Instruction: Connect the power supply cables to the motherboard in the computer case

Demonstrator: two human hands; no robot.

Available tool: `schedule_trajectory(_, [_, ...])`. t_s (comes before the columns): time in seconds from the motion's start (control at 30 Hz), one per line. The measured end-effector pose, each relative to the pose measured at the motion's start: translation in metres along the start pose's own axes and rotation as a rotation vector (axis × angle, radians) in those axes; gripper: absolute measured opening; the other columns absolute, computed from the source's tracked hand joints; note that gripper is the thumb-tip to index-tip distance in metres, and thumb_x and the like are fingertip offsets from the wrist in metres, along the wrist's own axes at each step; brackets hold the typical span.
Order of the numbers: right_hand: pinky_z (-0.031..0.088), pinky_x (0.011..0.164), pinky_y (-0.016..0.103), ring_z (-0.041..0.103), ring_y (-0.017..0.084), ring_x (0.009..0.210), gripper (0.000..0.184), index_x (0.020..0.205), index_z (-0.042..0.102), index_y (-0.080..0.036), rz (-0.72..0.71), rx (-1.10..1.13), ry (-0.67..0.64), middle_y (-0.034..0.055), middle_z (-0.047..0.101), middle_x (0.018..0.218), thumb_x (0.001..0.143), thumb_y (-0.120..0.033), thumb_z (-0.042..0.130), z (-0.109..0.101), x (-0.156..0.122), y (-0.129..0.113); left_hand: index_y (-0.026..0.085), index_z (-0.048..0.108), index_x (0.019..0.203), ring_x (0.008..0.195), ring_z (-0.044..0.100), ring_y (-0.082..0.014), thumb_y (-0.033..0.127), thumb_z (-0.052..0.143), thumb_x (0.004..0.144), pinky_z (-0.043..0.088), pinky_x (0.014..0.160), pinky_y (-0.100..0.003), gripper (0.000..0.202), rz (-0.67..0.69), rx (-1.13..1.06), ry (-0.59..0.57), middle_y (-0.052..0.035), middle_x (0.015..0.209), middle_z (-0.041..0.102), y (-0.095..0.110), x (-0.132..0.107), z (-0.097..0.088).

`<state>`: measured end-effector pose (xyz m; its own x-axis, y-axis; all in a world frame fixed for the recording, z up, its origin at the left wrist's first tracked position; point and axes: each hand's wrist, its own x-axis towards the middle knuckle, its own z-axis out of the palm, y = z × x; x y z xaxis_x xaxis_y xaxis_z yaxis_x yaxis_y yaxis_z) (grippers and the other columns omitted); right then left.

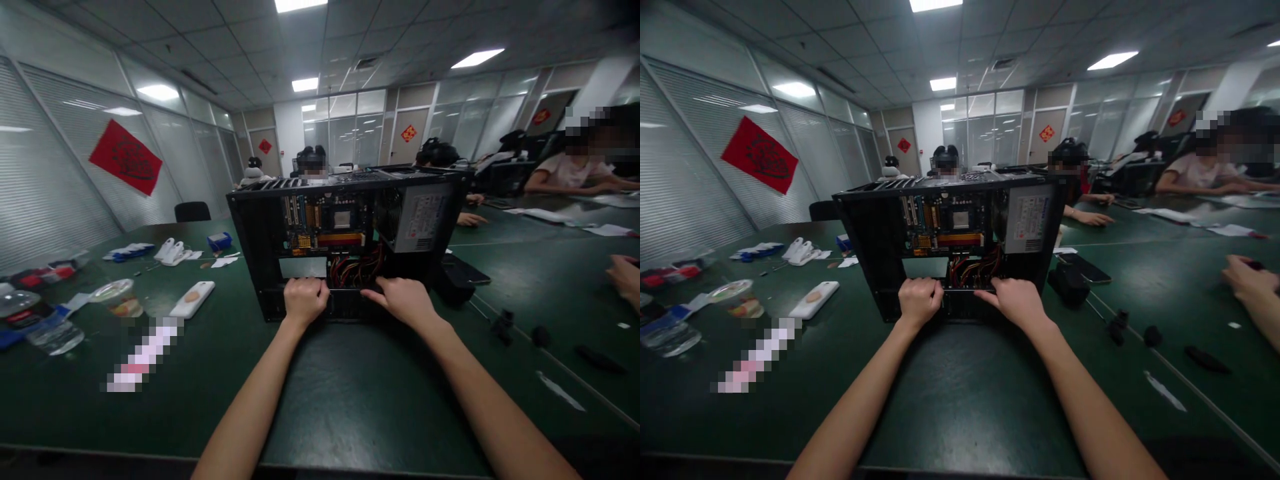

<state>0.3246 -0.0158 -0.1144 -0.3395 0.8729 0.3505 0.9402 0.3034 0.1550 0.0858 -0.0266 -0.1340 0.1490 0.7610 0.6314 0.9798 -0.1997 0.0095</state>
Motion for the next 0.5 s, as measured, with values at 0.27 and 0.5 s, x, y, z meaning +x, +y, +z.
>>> schedule_trajectory(0.27, [0.035,0.055,0.028,0.068,0.023,0.068,0.047,0.093,0.065,-0.020,-0.043,-0.017,-0.001,0.0088,0.071,0.076,0.096,-0.060,0.040,0.005,-0.002,0.005,0.019,0.066,0.078,0.084,0.059,-0.0212,0.033,0.037,0.099,0.032,0.079,-0.040,0.039,-0.096,-0.080,0.007,-0.0062,0.083,0.071,0.017,-0.010,-0.017])
schedule_trajectory(0.5, [0.033,0.060,0.031,0.064,0.024,0.068,0.039,0.086,0.059,-0.018,-0.128,-0.053,0.145,0.0105,0.068,0.079,0.095,-0.054,0.047,0.015,-0.011,0.008,0.020,0.064,0.076,0.087,0.057,-0.0192,0.032,0.046,0.096,0.030,0.081,-0.040,0.030,-0.111,-0.173,0.029,-0.0031,0.084,0.070,0.020,-0.016,-0.014])
